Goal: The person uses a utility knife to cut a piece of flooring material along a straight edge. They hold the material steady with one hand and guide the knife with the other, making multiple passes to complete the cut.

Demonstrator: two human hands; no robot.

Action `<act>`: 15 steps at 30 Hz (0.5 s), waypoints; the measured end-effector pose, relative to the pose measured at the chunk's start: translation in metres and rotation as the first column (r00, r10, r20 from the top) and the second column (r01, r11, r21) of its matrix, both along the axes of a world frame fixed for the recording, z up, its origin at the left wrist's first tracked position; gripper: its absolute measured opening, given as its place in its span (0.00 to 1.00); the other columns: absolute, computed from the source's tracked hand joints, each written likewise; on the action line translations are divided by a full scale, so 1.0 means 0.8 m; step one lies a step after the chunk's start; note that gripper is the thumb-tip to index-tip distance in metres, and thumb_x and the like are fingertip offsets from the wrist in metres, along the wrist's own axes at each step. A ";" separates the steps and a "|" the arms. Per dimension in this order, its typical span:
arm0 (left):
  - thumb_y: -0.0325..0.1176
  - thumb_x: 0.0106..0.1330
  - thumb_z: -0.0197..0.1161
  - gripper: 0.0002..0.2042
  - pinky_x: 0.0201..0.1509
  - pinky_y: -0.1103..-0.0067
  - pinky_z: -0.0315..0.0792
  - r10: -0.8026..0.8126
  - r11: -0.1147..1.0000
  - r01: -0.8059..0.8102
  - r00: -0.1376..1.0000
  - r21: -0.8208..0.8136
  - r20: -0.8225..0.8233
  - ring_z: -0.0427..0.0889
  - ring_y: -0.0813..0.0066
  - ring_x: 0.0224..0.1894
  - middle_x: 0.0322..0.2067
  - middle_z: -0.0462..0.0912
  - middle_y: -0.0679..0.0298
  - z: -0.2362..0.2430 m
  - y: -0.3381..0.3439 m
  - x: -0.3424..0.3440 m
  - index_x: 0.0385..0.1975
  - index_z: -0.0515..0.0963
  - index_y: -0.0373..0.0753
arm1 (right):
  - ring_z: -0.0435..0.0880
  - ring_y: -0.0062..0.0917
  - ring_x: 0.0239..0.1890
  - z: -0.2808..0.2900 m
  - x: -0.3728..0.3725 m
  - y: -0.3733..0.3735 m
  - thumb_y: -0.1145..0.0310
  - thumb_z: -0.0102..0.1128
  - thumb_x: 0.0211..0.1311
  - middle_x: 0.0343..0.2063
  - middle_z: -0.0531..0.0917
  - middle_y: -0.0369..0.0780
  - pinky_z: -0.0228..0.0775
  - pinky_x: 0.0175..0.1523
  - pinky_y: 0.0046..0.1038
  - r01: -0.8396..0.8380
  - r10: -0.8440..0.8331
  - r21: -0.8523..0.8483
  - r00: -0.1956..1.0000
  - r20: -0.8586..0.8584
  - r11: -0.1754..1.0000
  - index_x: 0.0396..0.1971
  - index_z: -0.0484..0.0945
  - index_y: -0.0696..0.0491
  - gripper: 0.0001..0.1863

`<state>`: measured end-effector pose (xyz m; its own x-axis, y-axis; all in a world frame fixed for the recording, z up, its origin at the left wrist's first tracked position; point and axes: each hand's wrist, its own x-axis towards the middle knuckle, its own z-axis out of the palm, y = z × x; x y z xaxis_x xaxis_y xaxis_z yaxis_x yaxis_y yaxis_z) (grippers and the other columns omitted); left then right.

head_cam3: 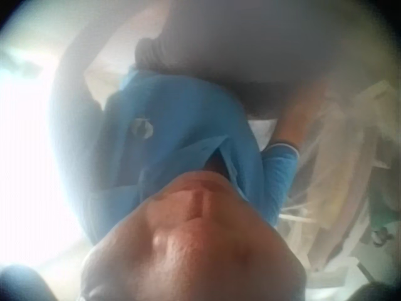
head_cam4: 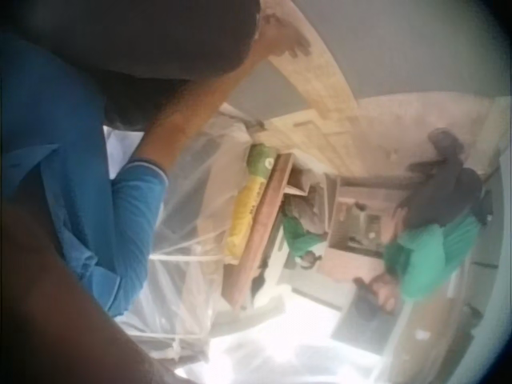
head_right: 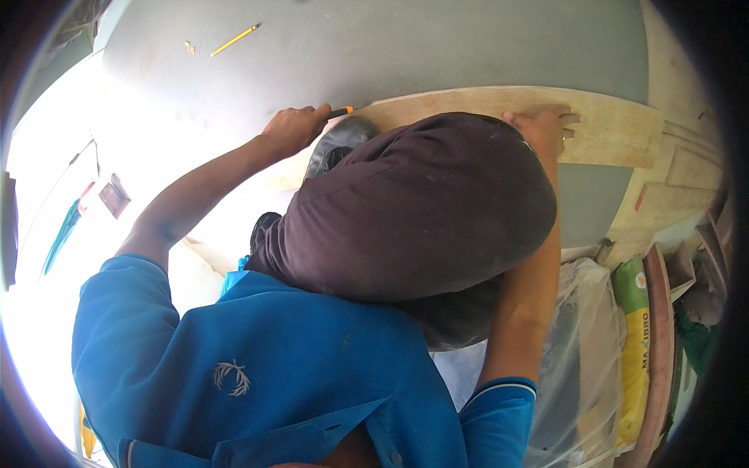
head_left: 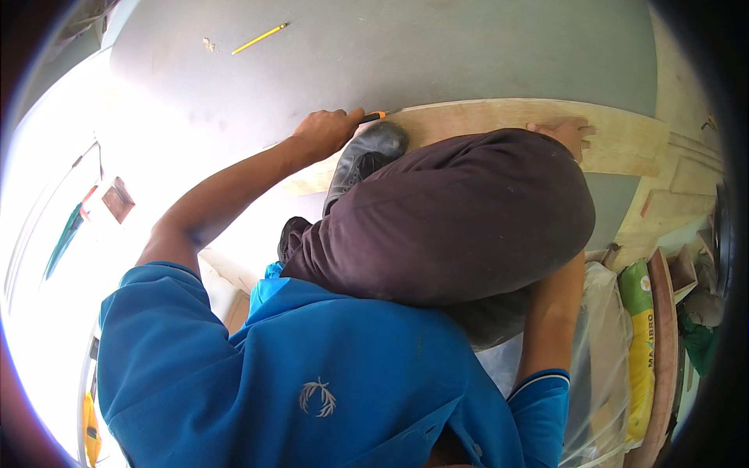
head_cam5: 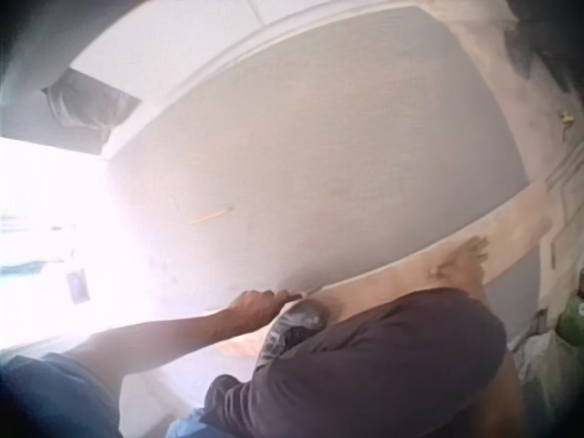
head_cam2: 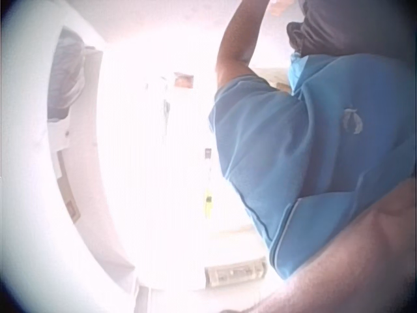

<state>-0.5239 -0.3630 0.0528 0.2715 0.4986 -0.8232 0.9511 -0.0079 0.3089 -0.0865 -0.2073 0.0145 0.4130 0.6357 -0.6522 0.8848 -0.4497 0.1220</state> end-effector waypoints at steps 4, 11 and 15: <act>0.38 0.82 0.51 0.08 0.44 0.54 0.80 0.010 1.000 -0.011 1.000 0.020 0.025 0.87 0.44 0.38 0.38 0.85 0.50 -0.004 -0.015 -0.018 0.51 0.67 0.43 | 0.48 0.67 0.79 0.021 -0.008 -0.001 0.47 0.85 0.49 0.79 0.34 0.66 0.65 0.77 0.53 -0.097 0.096 0.016 0.994 0.059 0.995 0.78 0.38 0.70 0.74; 0.37 0.82 0.49 0.09 0.43 0.54 0.81 -0.027 0.999 0.026 1.000 -0.036 -0.013 0.88 0.44 0.39 0.38 0.85 0.48 0.002 -0.021 -0.037 0.53 0.68 0.40 | 0.46 0.59 0.82 0.007 -0.001 -0.001 0.46 0.87 0.44 0.81 0.36 0.59 0.63 0.77 0.56 -0.008 0.007 0.031 1.000 0.020 0.999 0.79 0.40 0.65 0.76; 0.38 0.83 0.49 0.09 0.42 0.55 0.81 -0.041 0.999 0.041 0.999 -0.009 -0.033 0.87 0.45 0.37 0.37 0.85 0.48 -0.002 -0.026 -0.037 0.52 0.67 0.40 | 0.45 0.56 0.82 0.000 0.002 -0.001 0.45 0.88 0.42 0.82 0.38 0.55 0.63 0.77 0.57 -0.008 0.006 0.067 1.000 0.021 0.998 0.80 0.42 0.63 0.76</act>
